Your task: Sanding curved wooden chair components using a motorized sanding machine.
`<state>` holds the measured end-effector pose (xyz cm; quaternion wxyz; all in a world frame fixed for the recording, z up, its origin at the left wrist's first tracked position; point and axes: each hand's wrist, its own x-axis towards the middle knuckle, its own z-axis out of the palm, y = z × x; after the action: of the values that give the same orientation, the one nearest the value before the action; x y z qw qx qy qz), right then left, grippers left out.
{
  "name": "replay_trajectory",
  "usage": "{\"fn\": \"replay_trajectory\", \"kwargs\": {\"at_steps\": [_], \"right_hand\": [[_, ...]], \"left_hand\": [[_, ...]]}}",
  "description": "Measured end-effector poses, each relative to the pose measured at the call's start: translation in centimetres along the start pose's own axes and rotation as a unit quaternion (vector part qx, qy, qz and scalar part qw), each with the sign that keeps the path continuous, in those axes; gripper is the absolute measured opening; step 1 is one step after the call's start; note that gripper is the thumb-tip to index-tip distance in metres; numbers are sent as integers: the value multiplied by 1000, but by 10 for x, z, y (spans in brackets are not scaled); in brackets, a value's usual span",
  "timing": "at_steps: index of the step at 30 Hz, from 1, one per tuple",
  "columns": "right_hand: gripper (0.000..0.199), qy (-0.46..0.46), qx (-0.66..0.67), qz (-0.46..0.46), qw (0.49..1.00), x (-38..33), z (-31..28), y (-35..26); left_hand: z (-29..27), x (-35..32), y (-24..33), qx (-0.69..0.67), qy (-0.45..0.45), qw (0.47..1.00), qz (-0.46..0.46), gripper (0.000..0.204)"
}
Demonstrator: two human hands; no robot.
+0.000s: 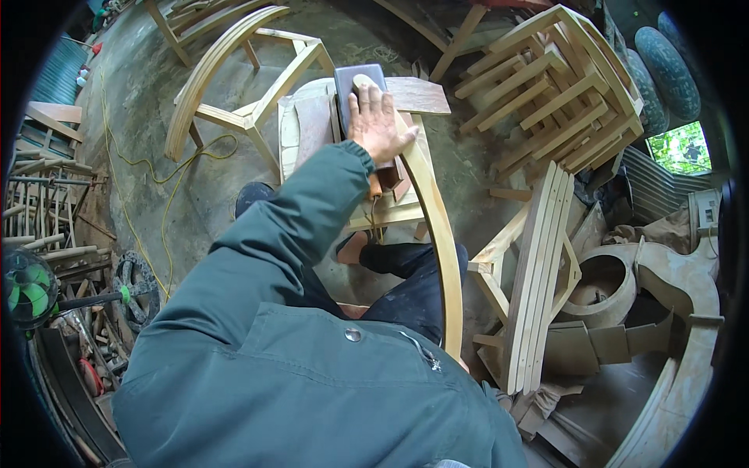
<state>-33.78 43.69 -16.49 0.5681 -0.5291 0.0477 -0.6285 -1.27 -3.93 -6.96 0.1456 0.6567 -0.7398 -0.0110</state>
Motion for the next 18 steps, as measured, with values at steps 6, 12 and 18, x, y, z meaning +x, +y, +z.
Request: {"fn": "replay_trajectory", "kwargs": {"at_steps": [6,12,18], "right_hand": [[34,249,-176,574,760,116,1,-18],[31,226,-147,584,766,205,-20,23],[26,182,-197,500,823,236,-32,43]], "left_hand": [[-7,69,-67,5,-59,997,-39,112],[-6,138,-130,7,-49,996,-75,114],[-12,163,-159,-151,-91,971,-161,117]]}}
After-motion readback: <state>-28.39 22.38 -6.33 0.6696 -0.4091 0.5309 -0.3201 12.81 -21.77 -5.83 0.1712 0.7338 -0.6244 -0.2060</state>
